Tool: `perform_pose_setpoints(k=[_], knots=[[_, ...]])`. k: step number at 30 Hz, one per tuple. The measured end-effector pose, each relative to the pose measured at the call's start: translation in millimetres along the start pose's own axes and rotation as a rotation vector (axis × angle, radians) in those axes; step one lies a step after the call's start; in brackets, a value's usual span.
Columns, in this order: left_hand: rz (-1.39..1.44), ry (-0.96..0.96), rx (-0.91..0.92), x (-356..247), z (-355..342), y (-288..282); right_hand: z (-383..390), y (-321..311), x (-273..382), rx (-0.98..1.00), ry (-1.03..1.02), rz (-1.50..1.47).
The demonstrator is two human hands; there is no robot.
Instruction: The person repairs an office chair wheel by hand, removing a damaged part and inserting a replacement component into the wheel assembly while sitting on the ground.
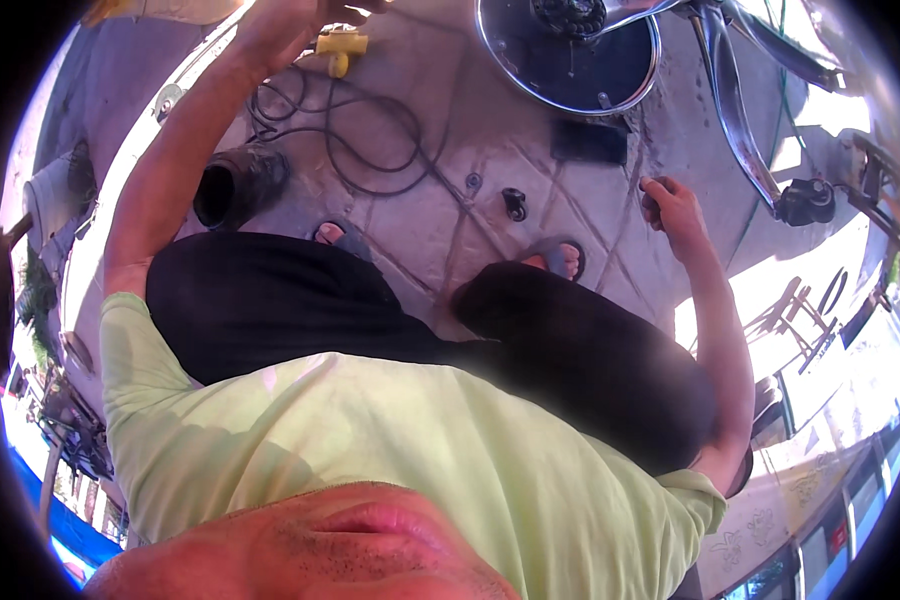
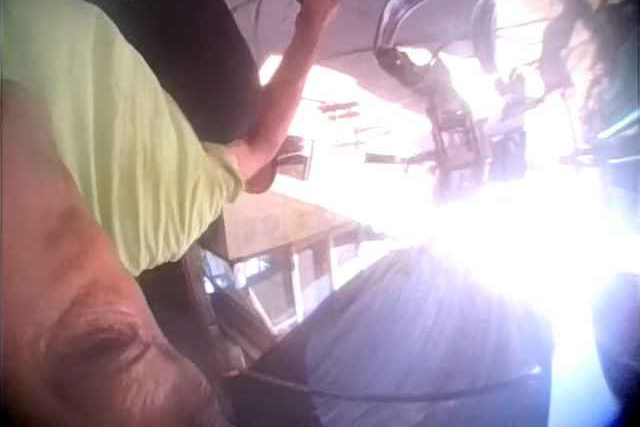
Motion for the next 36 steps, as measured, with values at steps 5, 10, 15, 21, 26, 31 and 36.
perform_pose_setpoints(k=[5,10,15,21,26,31,36], knots=[[0.039,-0.091,-0.025,16,1,-6,-13,43,-6,0.067,0.073,-0.272],[-0.011,-0.121,0.026,20,-1,12,-85,54,48,0.000,-0.032,-0.494],[-0.015,-0.174,0.025,35,4,12,-149,60,96,-0.059,-0.196,-0.426],[-0.106,-0.229,-0.038,45,26,-7,-195,69,115,-0.346,-0.478,0.119],[-0.070,-0.215,-0.062,39,32,-18,-181,81,124,-0.333,-0.645,0.317],[-0.165,-0.219,-0.053,46,28,-14,-161,82,115,-0.357,-0.757,0.355],[-0.178,-0.191,-0.015,35,35,-6,-70,104,112,-0.295,-0.820,0.309]])
Point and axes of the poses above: each hand's wrist, its own z-axis away from the middle knuckle, its own y-axis out of the palm, x = y × z, the point moved 9 cm from there along -z, towards the middle knuckle, and after that the axes turned 12 degrees about -x, right-handed, at the moved point
